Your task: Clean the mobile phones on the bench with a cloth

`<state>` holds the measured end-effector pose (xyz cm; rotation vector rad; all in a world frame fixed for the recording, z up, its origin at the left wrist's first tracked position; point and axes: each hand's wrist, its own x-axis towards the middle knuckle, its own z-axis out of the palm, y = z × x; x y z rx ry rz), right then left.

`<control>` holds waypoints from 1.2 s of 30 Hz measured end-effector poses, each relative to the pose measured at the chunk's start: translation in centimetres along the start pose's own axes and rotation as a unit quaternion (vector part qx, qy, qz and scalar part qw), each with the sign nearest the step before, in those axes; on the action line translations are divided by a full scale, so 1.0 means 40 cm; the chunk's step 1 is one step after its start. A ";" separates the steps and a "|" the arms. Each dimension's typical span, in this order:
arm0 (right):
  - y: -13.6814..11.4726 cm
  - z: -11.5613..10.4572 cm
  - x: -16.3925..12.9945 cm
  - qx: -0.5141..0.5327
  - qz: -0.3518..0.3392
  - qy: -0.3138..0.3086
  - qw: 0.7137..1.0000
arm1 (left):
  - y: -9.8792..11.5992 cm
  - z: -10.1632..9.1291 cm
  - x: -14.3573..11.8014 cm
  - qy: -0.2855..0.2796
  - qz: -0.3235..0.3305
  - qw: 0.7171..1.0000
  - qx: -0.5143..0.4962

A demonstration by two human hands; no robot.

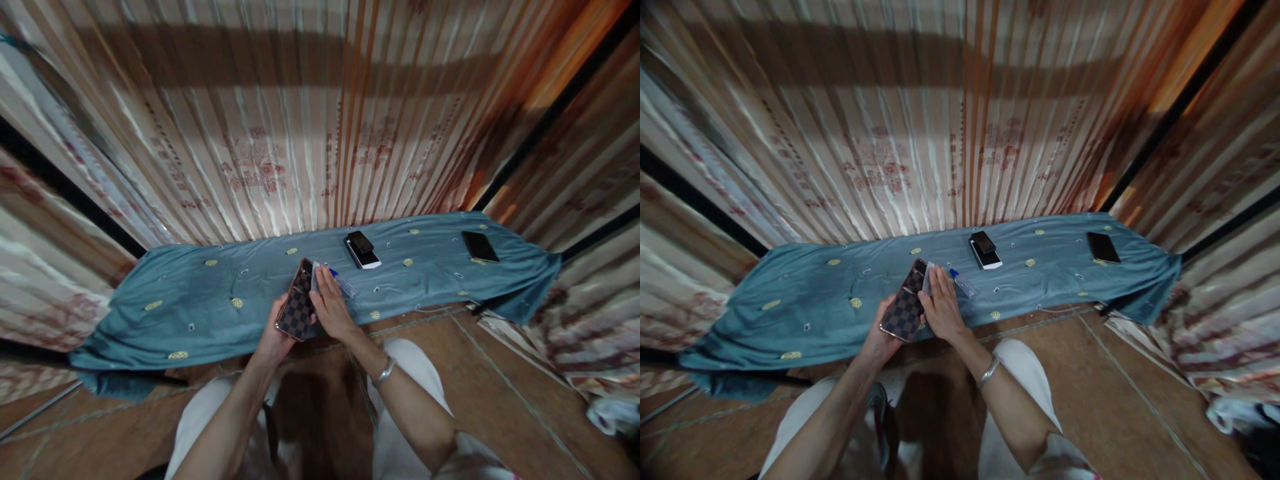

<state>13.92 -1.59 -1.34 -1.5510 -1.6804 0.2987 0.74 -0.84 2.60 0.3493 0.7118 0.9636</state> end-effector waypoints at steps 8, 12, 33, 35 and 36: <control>-0.003 -0.013 0.006 0.007 -0.020 -0.016 1.000 | -0.009 0.002 -0.006 -0.002 -0.022 1.000 0.022; 0.012 -0.005 0.001 0.012 -0.007 0.001 1.000 | 0.025 0.000 -0.006 -0.013 -0.001 1.000 0.008; -0.027 -0.013 -0.016 0.045 -0.092 -0.066 0.993 | -0.018 -0.004 0.018 0.049 0.014 0.999 0.020; -0.033 -0.006 -0.025 0.052 -0.103 -0.076 0.990 | -0.017 -0.008 0.026 0.050 0.032 0.998 0.026; -0.033 -0.004 -0.027 0.053 -0.106 -0.079 0.990 | -0.018 -0.009 0.029 0.047 0.041 0.998 0.033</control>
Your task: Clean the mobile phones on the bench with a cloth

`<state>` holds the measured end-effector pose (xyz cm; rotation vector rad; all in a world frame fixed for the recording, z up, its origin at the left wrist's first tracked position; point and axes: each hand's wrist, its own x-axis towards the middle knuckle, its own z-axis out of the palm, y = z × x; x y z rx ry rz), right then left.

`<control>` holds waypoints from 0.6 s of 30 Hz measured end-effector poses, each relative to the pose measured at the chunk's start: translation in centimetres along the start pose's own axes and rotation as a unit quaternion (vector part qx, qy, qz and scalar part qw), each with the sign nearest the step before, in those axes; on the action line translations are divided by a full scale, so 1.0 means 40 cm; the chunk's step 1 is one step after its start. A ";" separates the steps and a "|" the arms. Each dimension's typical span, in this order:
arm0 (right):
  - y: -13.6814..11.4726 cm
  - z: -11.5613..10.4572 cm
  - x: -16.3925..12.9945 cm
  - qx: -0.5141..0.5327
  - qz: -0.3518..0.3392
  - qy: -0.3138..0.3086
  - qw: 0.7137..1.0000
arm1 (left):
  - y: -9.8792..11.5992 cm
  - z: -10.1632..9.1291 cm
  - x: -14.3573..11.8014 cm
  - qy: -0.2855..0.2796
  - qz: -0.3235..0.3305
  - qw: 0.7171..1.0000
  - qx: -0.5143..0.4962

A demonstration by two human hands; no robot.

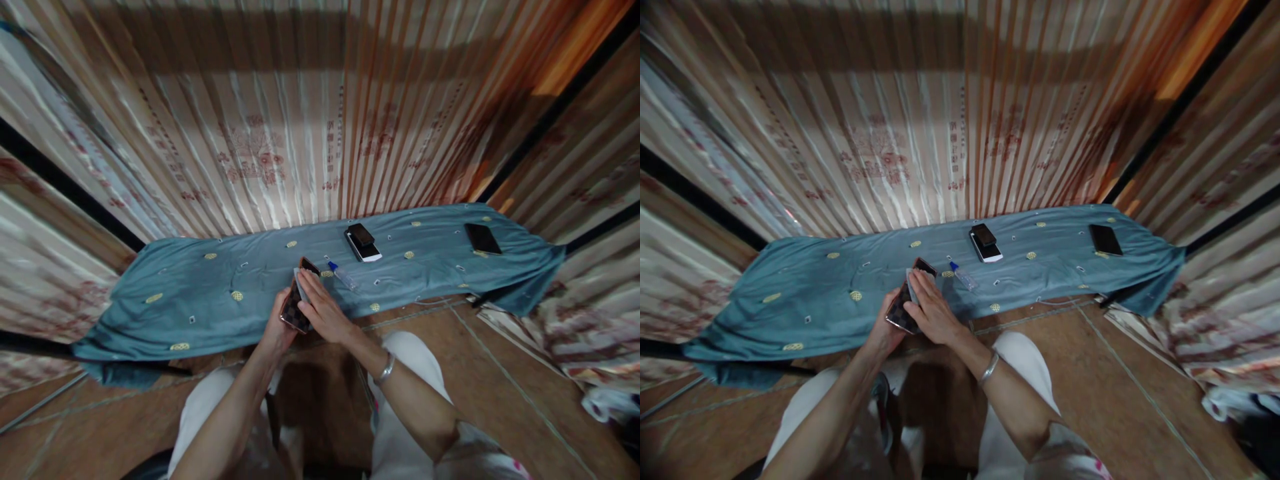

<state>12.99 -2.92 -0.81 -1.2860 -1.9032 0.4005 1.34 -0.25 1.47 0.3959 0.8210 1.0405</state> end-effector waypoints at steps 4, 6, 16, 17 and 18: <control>0.018 -0.013 0.011 -0.011 0.020 0.021 1.000 | -0.017 0.001 -0.001 -0.057 0.023 0.997 0.049; 0.028 -0.028 0.019 -0.013 0.042 0.041 0.998 | -0.028 -0.001 -0.004 -0.087 0.025 0.992 0.085; -0.021 -0.020 -0.011 -0.014 -0.029 -0.004 0.999 | -0.030 -0.044 0.027 -0.037 0.121 0.984 0.128; -0.018 -0.020 -0.010 -0.017 -0.028 -0.004 0.999 | -0.032 -0.047 0.027 -0.033 0.121 0.983 0.133; -0.011 -0.020 -0.007 -0.021 -0.023 -0.001 1.000 | -0.034 -0.048 0.026 -0.028 0.118 0.983 0.135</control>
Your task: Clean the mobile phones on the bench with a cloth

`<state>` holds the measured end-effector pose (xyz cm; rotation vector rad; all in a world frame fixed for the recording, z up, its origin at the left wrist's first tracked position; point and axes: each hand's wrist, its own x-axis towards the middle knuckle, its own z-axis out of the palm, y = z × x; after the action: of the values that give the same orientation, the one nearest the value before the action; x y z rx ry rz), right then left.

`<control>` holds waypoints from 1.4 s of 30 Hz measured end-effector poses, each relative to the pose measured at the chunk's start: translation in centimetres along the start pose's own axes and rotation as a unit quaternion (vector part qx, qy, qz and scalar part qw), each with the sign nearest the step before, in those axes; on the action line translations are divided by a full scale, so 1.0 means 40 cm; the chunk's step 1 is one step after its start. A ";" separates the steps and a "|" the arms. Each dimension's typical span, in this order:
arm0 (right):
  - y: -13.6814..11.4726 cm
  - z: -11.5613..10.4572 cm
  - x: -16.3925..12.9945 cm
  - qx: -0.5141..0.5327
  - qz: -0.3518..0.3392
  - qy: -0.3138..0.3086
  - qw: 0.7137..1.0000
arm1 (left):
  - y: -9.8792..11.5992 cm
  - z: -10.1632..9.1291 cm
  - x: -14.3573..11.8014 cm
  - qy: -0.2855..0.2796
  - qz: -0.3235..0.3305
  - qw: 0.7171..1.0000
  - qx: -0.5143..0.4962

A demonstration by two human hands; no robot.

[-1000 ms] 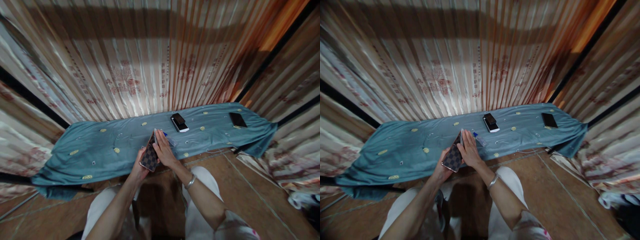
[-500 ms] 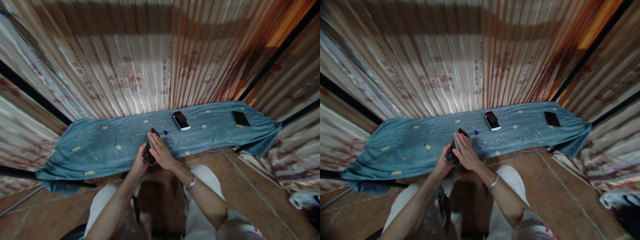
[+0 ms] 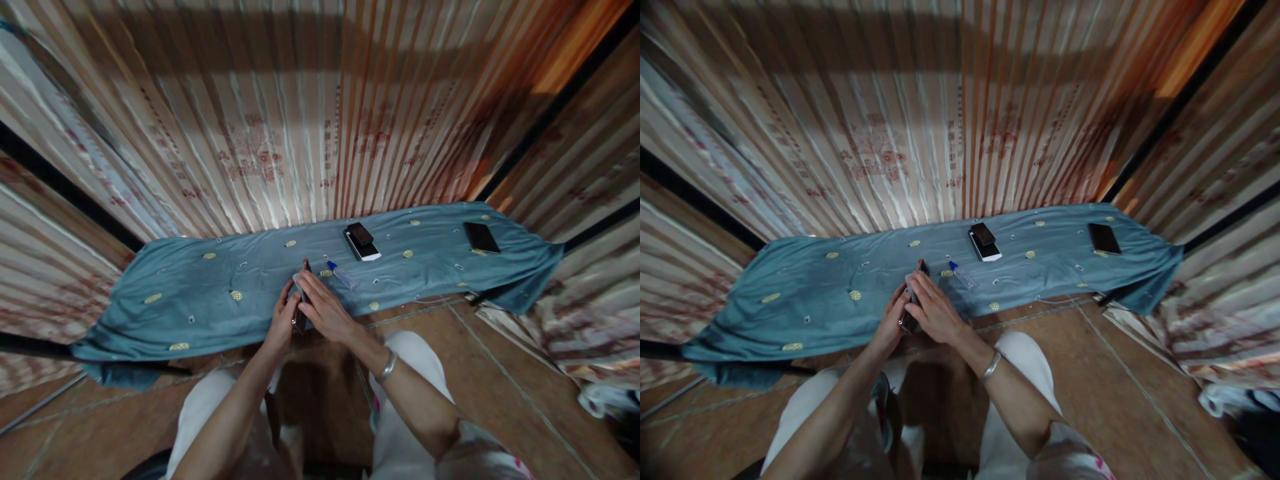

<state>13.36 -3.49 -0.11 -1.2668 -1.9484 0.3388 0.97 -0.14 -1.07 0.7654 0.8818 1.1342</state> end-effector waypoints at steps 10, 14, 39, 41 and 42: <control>0.074 -0.010 0.049 0.066 0.134 0.076 0.986 | 0.013 0.041 -0.043 -0.030 -0.082 0.996 0.017; 0.090 0.005 0.060 0.124 0.194 0.092 0.969 | 0.026 0.041 -0.041 -0.028 -0.075 0.997 0.008; -0.016 0.068 0.007 0.127 0.084 0.020 0.988 | -0.004 0.013 0.023 0.025 -0.015 0.995 -0.098; -0.028 0.069 0.001 0.124 0.066 0.010 0.990 | -0.010 0.010 0.022 0.015 -0.001 0.994 -0.104; -0.034 0.070 -0.004 0.120 0.059 0.004 0.991 | -0.014 0.007 0.023 0.008 -0.001 0.994 -0.111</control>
<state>10.46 -3.75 -1.25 -1.2236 -1.7688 0.6081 1.60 0.59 -1.62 0.5744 0.7538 1.2150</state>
